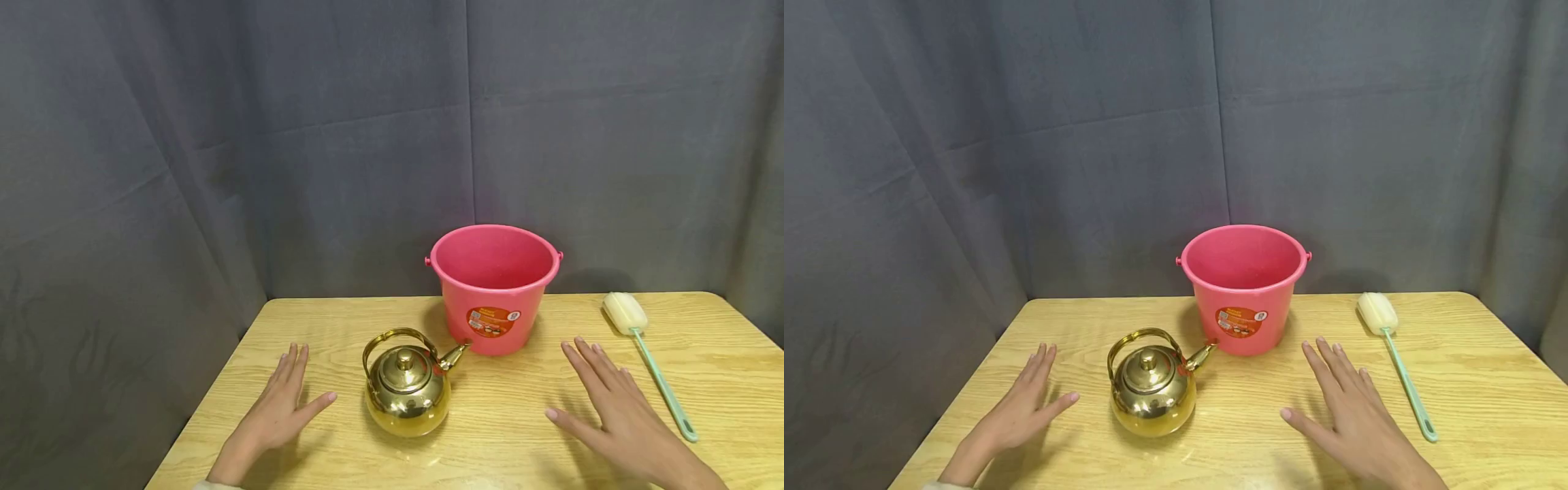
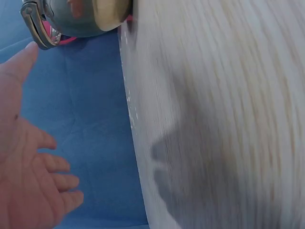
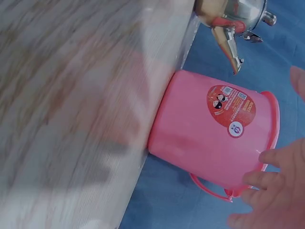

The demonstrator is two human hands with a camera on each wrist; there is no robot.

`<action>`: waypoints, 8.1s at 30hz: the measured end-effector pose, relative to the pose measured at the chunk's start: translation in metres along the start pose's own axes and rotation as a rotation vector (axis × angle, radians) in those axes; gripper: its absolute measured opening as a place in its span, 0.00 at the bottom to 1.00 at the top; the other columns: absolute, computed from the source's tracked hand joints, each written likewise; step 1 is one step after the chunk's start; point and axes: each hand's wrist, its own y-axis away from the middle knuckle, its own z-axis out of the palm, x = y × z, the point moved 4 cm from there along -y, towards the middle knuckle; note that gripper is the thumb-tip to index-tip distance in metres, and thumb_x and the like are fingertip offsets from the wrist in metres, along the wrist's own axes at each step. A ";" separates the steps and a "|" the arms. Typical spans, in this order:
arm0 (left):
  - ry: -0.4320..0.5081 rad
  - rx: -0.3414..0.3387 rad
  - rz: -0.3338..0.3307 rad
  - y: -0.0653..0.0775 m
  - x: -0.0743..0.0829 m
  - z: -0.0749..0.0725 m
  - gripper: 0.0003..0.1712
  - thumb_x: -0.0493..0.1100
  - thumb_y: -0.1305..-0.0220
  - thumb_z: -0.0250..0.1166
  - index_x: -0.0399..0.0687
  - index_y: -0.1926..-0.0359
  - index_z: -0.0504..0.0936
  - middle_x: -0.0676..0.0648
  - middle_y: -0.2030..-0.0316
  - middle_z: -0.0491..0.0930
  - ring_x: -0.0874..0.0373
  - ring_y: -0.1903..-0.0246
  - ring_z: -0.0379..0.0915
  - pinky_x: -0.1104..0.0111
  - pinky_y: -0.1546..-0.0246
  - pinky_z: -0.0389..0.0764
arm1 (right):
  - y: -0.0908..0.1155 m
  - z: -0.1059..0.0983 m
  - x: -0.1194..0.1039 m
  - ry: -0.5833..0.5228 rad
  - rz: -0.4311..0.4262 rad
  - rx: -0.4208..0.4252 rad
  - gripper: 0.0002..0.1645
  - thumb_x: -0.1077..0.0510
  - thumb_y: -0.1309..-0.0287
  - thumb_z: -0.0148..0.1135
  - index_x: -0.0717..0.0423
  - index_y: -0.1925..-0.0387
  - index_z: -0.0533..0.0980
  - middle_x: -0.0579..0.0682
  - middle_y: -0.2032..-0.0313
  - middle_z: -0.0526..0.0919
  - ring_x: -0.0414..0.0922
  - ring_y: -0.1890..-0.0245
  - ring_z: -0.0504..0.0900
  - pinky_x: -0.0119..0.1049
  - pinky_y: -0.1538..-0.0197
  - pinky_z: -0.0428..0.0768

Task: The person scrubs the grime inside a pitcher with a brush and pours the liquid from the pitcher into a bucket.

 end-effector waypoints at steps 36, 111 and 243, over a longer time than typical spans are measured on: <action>0.214 0.223 0.046 -0.011 0.023 0.002 0.46 0.63 0.42 0.52 0.51 0.31 0.41 0.46 0.33 0.44 0.49 0.37 0.42 0.53 0.42 0.52 | -0.016 -0.006 -0.030 -0.219 -0.021 0.163 0.47 0.47 0.55 0.67 0.34 0.35 0.53 0.43 0.39 0.60 0.51 0.42 0.62 0.59 0.53 0.64; 0.629 0.228 0.187 -0.017 0.095 0.003 0.41 0.44 0.42 0.61 0.41 0.34 0.50 0.38 0.36 0.51 0.46 0.39 0.48 0.57 0.42 0.55 | -0.051 -0.011 -0.087 -0.424 -0.323 0.253 0.36 0.59 0.61 0.72 0.46 0.46 0.70 0.42 0.51 0.75 0.43 0.53 0.75 0.36 0.54 0.74; 0.575 0.030 0.080 -0.010 0.105 0.028 0.66 0.51 0.59 0.73 0.51 0.32 0.33 0.50 0.33 0.29 0.46 0.36 0.33 0.44 0.45 0.50 | -0.106 0.047 -0.155 -0.800 -0.254 0.119 0.13 0.72 0.59 0.65 0.63 0.66 0.79 0.57 0.63 0.79 0.56 0.65 0.77 0.47 0.67 0.78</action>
